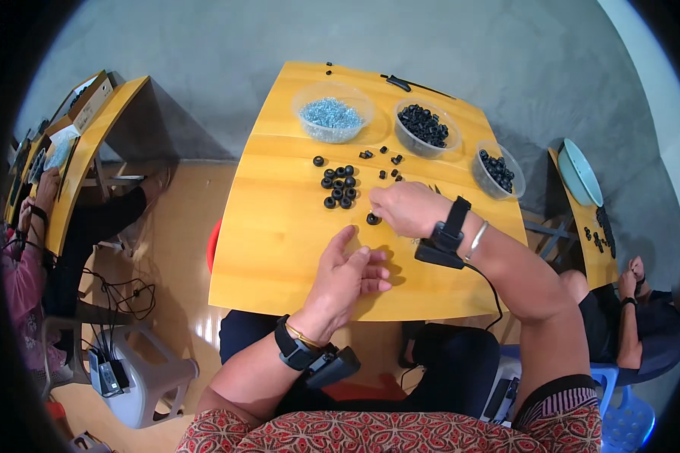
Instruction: The recorder is assembling small black circular components using a pair of tweezers to insert silver pieces into them.
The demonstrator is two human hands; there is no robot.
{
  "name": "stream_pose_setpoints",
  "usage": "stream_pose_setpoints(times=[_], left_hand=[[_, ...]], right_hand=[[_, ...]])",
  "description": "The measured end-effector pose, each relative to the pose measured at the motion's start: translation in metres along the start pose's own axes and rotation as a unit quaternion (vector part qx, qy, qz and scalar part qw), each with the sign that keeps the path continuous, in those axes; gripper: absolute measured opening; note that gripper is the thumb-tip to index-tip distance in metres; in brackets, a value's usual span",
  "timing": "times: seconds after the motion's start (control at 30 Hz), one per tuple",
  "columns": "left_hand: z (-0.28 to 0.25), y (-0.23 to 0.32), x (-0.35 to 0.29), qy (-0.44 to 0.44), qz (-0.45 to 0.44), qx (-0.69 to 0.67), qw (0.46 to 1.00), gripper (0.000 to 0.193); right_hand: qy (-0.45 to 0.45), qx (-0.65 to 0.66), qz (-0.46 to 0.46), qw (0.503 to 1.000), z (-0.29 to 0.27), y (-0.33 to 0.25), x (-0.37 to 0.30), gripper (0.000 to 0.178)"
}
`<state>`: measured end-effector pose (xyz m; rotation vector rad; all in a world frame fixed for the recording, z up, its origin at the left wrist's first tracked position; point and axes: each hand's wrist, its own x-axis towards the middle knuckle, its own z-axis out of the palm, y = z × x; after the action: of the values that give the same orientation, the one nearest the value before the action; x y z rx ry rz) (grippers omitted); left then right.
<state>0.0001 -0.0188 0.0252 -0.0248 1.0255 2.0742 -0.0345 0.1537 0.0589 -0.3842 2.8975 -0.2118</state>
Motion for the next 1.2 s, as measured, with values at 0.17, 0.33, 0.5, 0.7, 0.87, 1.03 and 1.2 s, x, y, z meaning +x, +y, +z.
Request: stream_pose_setpoints(times=[0.17, 0.33, 0.5, 0.7, 0.87, 1.03, 1.2], left_hand=[[-0.007, 0.002, 0.002, -0.029, 0.051, 0.193, 0.979, 0.049], [-0.016, -0.01, 0.013, 0.026, 0.252, 0.424, 0.87, 0.036], [-0.014, -0.001, 0.013, -0.002, 0.305, 0.564, 0.767, 0.026], [-0.007, -0.003, -0.003, -0.04, 0.288, 0.652, 0.701, 0.017], [-0.002, -0.01, -0.006, -0.033, 0.314, 0.673, 0.669, 0.013], [0.0, 0.0, 0.004, -0.078, 0.17, 0.435, 0.881, 0.01], [0.011, 0.006, 0.002, -0.166, -0.018, -0.058, 0.984, 0.017]], right_hand=[[0.07, 0.053, 0.025, 0.996, -0.007, 0.003, -0.024, 0.017], [0.016, 0.0, 0.026, 1.0, 0.001, -0.013, -0.027, 0.016], [-0.026, 0.037, 0.06, 0.997, 0.009, -0.045, -0.039, 0.016], [-0.007, 0.049, 0.065, 0.997, 0.023, -0.063, -0.068, 0.014], [0.074, 0.083, 0.09, 0.99, 0.032, -0.049, -0.09, 0.011], [0.238, 0.328, 0.049, 0.913, 0.019, -0.045, -0.113, 0.01], [0.25, 0.502, 0.096, 0.822, -0.003, -0.054, -0.13, 0.007]])
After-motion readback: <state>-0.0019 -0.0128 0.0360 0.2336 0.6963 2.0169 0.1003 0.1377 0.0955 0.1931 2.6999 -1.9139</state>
